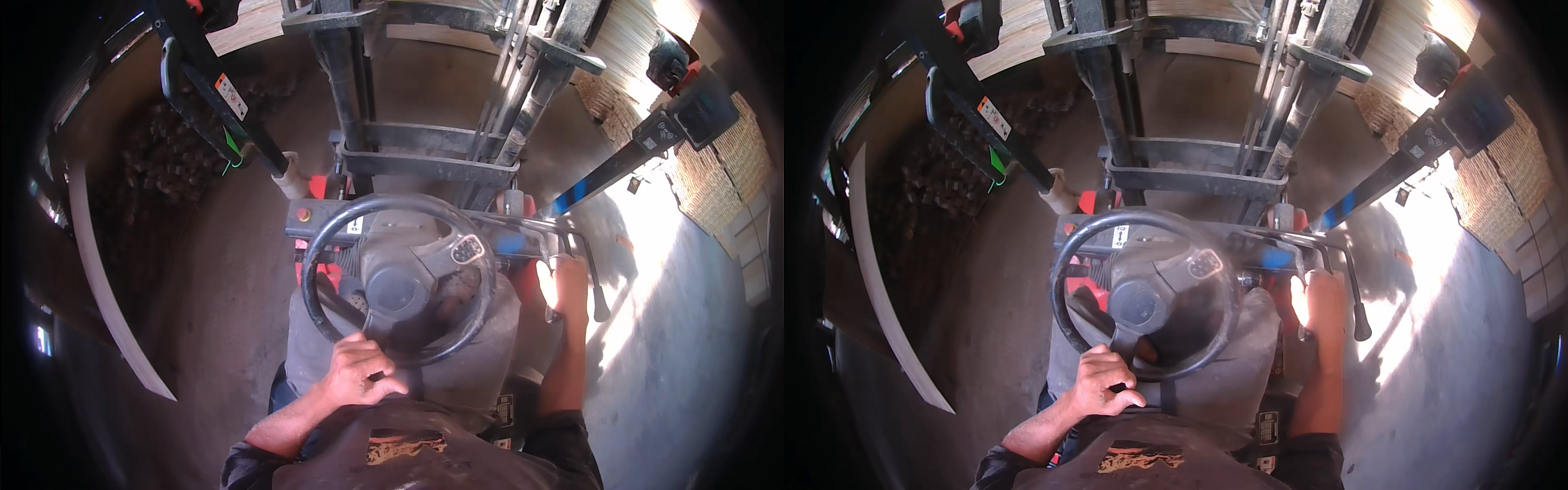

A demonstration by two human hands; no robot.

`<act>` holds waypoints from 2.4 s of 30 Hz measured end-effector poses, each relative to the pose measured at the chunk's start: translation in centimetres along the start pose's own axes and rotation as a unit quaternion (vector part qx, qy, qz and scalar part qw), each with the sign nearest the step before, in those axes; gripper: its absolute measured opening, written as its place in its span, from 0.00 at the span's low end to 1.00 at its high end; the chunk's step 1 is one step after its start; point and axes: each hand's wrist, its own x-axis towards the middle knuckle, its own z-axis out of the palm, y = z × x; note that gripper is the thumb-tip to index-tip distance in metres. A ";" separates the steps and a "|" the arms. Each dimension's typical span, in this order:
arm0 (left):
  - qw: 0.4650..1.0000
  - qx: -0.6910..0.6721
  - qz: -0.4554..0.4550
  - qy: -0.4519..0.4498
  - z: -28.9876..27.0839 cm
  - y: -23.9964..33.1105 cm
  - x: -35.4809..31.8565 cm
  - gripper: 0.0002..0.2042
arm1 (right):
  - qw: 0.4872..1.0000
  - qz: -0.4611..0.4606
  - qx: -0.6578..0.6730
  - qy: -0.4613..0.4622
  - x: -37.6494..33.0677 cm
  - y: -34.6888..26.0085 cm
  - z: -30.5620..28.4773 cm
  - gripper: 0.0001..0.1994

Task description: The person places a long wooden plank onto a forklift, then drives the forklift to a pile of cut lumber. They dismount and manually pick up several planks one by one, stacking them on the forklift forks. Finally, they reboard the forklift and drive away with the loaded planks.

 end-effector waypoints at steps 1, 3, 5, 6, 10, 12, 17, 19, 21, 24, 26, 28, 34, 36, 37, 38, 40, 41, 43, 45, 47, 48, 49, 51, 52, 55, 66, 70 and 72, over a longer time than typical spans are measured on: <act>1.000 -0.001 0.001 -0.027 0.6 0.4 0.2 0.20 | 0.998 -0.011 -0.050 -0.021 0.1 0.0 0.2 0.17; 0.999 -0.001 0.028 -0.035 2.3 1.5 1.6 0.23 | 0.999 -0.001 -0.045 -0.026 0.0 -0.3 0.4 0.17; 0.995 -0.009 0.085 -0.057 4.3 3.1 4.4 0.24 | 1.000 0.011 -0.007 -0.022 0.0 -0.7 0.3 0.18; 0.990 0.008 0.104 -0.090 5.4 3.8 6.3 0.25 | 0.999 0.018 0.003 -0.029 0.0 -0.9 0.2 0.18; 0.991 0.010 0.134 -0.013 8.5 4.5 16.5 0.24 | 0.999 0.022 0.012 -0.029 -0.1 -1.7 -0.6 0.19; 0.995 0.007 0.083 0.057 7.4 2.7 20.8 0.19 | 0.999 0.025 0.017 -0.031 -0.3 -2.0 -1.0 0.18; 0.966 -0.109 -0.111 0.208 -1.4 -2.9 21.9 0.07 | 0.995 0.075 0.043 -0.056 -0.2 -2.2 -1.7 0.17; 0.965 -0.085 -0.127 0.214 -5.1 -4.2 19.0 0.08 | 0.995 0.073 0.035 -0.065 0.1 -2.1 -1.7 0.14; 0.963 -0.078 -0.160 0.203 -7.8 -4.5 14.5 0.09 | 0.996 0.058 0.041 -0.057 0.5 -1.8 -1.8 0.12; 0.988 -0.012 -0.062 0.142 -8.1 -4.5 7.0 0.10 | 0.993 0.037 0.085 -0.068 0.9 -1.1 -1.6 0.15; 0.997 0.007 -0.012 0.078 -5.7 -4.1 2.4 0.17 | 0.996 0.027 0.054 -0.071 1.1 -0.3 -1.3 0.14; 0.999 0.006 0.034 0.023 -0.9 -2.8 -0.2 0.22 | 0.995 0.030 0.056 -0.076 1.3 0.7 -0.7 0.13; 0.986 -0.027 0.157 -0.048 14.1 3.4 11.2 0.24 | 0.994 0.014 0.099 -0.043 2.6 3.6 0.3 0.11; 0.986 0.006 0.163 0.017 15.6 4.0 17.9 0.23 | 0.984 0.016 0.115 0.138 1.5 4.0 0.1 0.11; 0.987 0.030 0.152 0.046 15.6 3.8 20.7 0.22 | 0.973 0.002 0.120 0.198 0.7 3.9 0.0 0.10; 0.990 -0.007 0.113 0.087 14.9 3.0 23.0 0.23 | 0.981 0.075 0.101 0.149 -0.8 3.9 -0.2 0.11; 0.991 -0.030 0.060 0.119 13.7 2.1 26.0 0.23 | 0.983 0.036 0.041 0.176 -3.8 3.7 -0.4 0.15; 0.991 -0.023 0.045 0.125 13.3 1.7 26.6 0.23 | 0.949 -0.084 0.002 0.303 -5.0 3.6 -0.5 0.18; 0.991 -0.001 0.041 0.128 13.7 1.7 26.8 0.23 | 0.963 -0.064 -0.026 0.262 -6.1 3.9 -0.1 0.20; 0.988 0.026 0.089 0.121 15.7 2.5 25.6 0.23 | 0.990 -0.006 -0.035 0.134 -5.1 4.7 0.3 0.23; 0.991 0.021 0.091 0.091 18.6 3.6 24.2 0.23 | 0.997 0.052 0.009 0.060 -1.9 6.0 0.5 0.19; 0.992 0.017 0.102 0.077 19.8 3.9 23.1 0.23 | 0.995 0.078 0.023 0.053 0.4 6.9 0.3 0.17; 0.993 0.012 0.111 0.049 21.0 4.0 22.1 0.23 | 0.995 0.046 -0.005 0.090 1.5 7.2 0.3 0.17; 0.993 0.000 0.114 0.029 22.6 4.0 20.6 0.22 | 0.995 0.070 0.030 0.071 3.6 7.6 -0.3 0.17; 0.993 -0.007 0.114 0.013 23.2 3.9 19.9 0.22 | 0.995 0.076 0.035 0.058 4.2 7.7 -0.7 0.17; 0.997 -0.011 0.081 -0.009 23.6 3.6 19.2 0.21 | 0.994 0.098 0.043 0.009 4.6 7.1 -1.8 0.18; 0.994 0.036 0.103 -0.011 24.0 3.6 18.6 0.22 | 0.999 0.028 0.030 -0.002 5.6 8.5 -2.0 0.21; 0.996 0.030 0.072 -0.039 24.6 3.3 16.7 0.22 | 0.999 -0.012 0.027 0.020 6.5 8.7 -2.0 0.21; 0.995 0.030 0.078 -0.051 24.6 3.2 15.5 0.22 | 0.999 -0.002 0.031 0.014 7.1 8.9 -2.1 0.21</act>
